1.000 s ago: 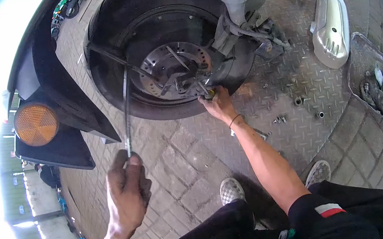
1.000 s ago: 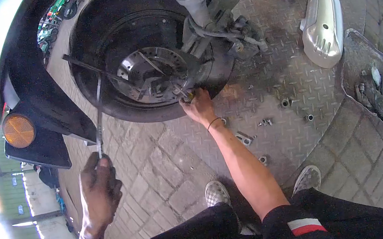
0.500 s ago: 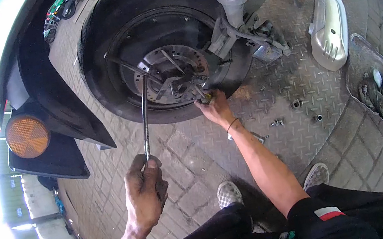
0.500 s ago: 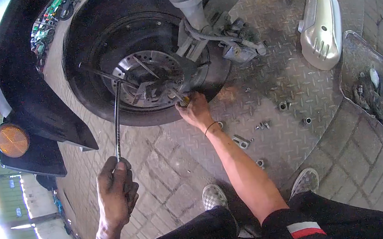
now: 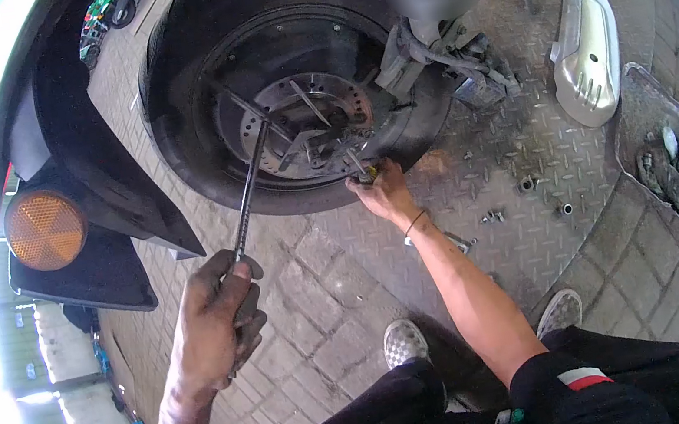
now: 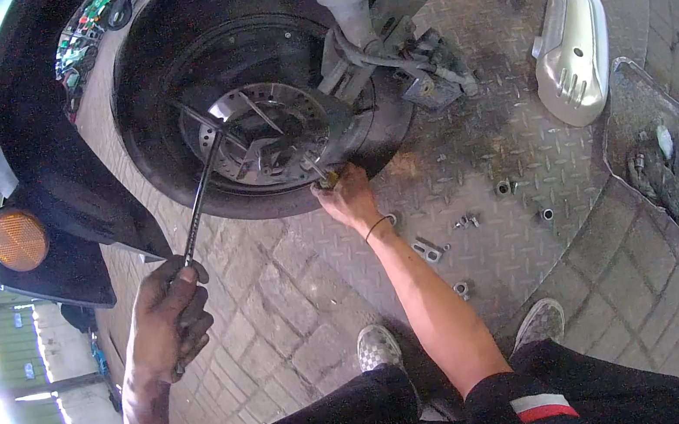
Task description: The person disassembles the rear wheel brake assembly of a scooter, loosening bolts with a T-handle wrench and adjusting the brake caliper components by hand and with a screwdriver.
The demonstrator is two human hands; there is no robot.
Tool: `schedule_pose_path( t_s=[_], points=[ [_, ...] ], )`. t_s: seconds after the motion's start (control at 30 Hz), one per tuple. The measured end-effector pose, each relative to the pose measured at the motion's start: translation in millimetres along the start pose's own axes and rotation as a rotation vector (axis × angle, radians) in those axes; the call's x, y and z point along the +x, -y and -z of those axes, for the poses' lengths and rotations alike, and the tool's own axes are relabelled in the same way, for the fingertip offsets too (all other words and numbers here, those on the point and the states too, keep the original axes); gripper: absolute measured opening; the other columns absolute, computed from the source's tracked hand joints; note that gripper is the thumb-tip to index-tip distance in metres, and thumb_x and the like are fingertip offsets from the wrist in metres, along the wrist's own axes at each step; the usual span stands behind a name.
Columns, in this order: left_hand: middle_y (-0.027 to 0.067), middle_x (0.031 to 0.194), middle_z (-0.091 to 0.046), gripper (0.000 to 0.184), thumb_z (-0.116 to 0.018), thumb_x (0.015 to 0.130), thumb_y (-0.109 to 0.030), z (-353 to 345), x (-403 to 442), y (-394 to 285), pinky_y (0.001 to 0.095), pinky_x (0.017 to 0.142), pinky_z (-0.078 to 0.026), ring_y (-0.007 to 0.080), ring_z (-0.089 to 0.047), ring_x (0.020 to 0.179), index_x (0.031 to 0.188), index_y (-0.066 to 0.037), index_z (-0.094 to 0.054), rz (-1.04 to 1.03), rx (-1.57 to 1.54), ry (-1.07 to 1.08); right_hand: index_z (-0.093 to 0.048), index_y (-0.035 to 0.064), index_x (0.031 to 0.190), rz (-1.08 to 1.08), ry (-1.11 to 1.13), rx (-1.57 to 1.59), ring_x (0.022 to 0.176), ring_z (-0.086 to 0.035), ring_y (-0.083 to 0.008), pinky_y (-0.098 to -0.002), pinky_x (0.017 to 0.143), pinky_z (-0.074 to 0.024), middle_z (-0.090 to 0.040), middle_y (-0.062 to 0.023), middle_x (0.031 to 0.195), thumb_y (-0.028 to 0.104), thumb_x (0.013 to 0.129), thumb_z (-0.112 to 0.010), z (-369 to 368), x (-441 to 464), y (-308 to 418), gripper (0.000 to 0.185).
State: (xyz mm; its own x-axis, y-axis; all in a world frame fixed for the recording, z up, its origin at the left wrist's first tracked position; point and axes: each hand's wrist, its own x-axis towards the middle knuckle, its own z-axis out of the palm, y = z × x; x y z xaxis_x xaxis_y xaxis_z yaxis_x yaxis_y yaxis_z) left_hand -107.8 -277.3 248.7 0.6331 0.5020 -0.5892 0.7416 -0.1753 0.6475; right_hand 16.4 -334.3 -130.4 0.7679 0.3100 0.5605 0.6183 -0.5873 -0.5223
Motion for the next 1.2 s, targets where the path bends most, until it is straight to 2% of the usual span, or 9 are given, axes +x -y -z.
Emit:
schedule_pose_path(
  t_s=[0.1, 0.17, 0.2, 0.53, 0.57, 0.7, 0.83, 0.97, 1.2],
  points=[
    [-0.0074, 0.057, -0.033, 0.023, -0.050, 0.104, -0.027, 1, 3, 1, 0.0214, 0.034, -0.022, 0.0028, -0.028, 0.039, 0.096, -0.006, -0.053, -0.005, 0.098, -0.006, -0.069, 0.0061, 0.095, -0.038, 0.146, 0.046, 0.089, -0.060, -0.0368, -0.0495, 0.078, -0.0476, -0.066, -0.0175, 0.103, 0.029, 0.090, -0.061, 17, 8, 8, 0.025],
    [-0.0075, 0.056, -0.033, 0.025, -0.051, 0.104, -0.029, -3, 7, 11, 0.0215, 0.033, -0.022, 0.0028, -0.027, 0.037, 0.095, -0.006, -0.053, -0.007, 0.087, -0.021, -0.069, 0.0043, 0.097, -0.430, 0.178, 0.375, 0.092, -0.061, -0.0379, -0.0484, 0.081, -0.0479, -0.066, -0.0184, 0.102, 0.030, 0.089, -0.061, 36, 16, 21, 0.028],
    [-0.0047, 0.063, -0.040, 0.029, -0.053, 0.103, -0.029, -1, 9, 17, 0.0232, 0.038, -0.025, 0.0045, -0.033, 0.043, 0.113, -0.001, -0.056, -0.006, 0.086, -0.006, -0.069, 0.0043, 0.097, -0.432, 0.179, 0.374, 0.092, -0.061, -0.0379, -0.0484, 0.081, -0.0479, -0.066, -0.0184, 0.102, 0.030, 0.089, -0.061, 36, 18, 20, 0.028],
    [-0.0041, 0.059, -0.037, 0.027, -0.049, 0.105, -0.029, -4, 9, 19, 0.0244, 0.041, -0.028, 0.0058, -0.036, 0.046, 0.103, -0.002, -0.055, -0.015, 0.082, 0.050, -0.066, 0.0013, 0.106, -0.212, 0.247, 0.318, 0.081, -0.062, -0.0418, -0.0484, 0.083, -0.0510, -0.066, -0.0223, 0.102, 0.035, 0.086, -0.067, 15, 15, -1, 0.039],
    [-0.0019, 0.059, -0.041, 0.031, -0.048, 0.105, -0.031, -8, 16, 69, 0.0278, 0.042, -0.032, 0.0081, -0.041, 0.048, 0.105, -0.001, -0.055, -0.315, 0.459, -0.189, -0.064, 0.0004, 0.108, -0.336, 0.163, 0.355, 0.084, -0.062, -0.0424, -0.0486, 0.084, -0.0510, -0.064, -0.0230, 0.103, 0.034, 0.085, -0.070, 30, 10, 11, 0.042],
    [-0.0014, 0.059, -0.042, 0.024, -0.044, 0.106, -0.022, -50, 49, 143, 0.0296, 0.041, -0.033, 0.0077, -0.040, 0.049, 0.089, -0.004, -0.046, -0.433, 0.182, -0.179, -0.058, -0.0013, 0.116, -0.443, -0.021, 0.357, 0.094, -0.060, -0.0422, -0.0482, 0.085, -0.0507, -0.060, -0.0233, 0.106, 0.033, 0.082, -0.074, 20, 10, 13, 0.051],
    [-0.0032, 0.058, -0.041, 0.023, -0.047, 0.106, -0.023, -39, 31, 103, 0.0281, 0.043, -0.033, 0.0068, -0.043, 0.050, 0.092, -0.005, -0.049, -0.136, 0.001, -0.082, -0.058, -0.0006, 0.119, -0.516, 0.085, 0.415, 0.104, -0.060, -0.0396, -0.0466, 0.094, -0.0476, -0.064, -0.0189, 0.114, 0.036, 0.082, -0.075, 25, 20, 24, 0.054],
    [-0.0035, 0.061, -0.045, 0.019, -0.053, 0.104, -0.023, -10, 16, 56, 0.0247, 0.045, -0.031, 0.0045, -0.039, 0.051, 0.100, -0.004, -0.054, -0.180, 0.412, -0.088, -0.061, 0.0016, 0.117, -0.693, 0.310, 0.603, 0.111, -0.057, -0.0380, -0.0464, 0.096, -0.0461, -0.064, -0.0161, 0.120, 0.033, 0.085, -0.072, 38, 35, 20, 0.046],
    [-0.0036, 0.058, -0.045, 0.043, -0.054, 0.098, -0.012, 11, 9, 14, 0.0232, 0.044, -0.027, 0.0056, -0.041, 0.048, 0.139, -0.003, -0.044, -0.243, 0.376, -0.033, -0.068, 0.0057, 0.104, -0.345, 0.098, 0.317, 0.098, -0.064, -0.0308, -0.0420, 0.085, -0.0499, -0.068, -0.0127, 0.111, 0.023, 0.086, -0.071, 39, 23, 1, 0.025]
  ],
)
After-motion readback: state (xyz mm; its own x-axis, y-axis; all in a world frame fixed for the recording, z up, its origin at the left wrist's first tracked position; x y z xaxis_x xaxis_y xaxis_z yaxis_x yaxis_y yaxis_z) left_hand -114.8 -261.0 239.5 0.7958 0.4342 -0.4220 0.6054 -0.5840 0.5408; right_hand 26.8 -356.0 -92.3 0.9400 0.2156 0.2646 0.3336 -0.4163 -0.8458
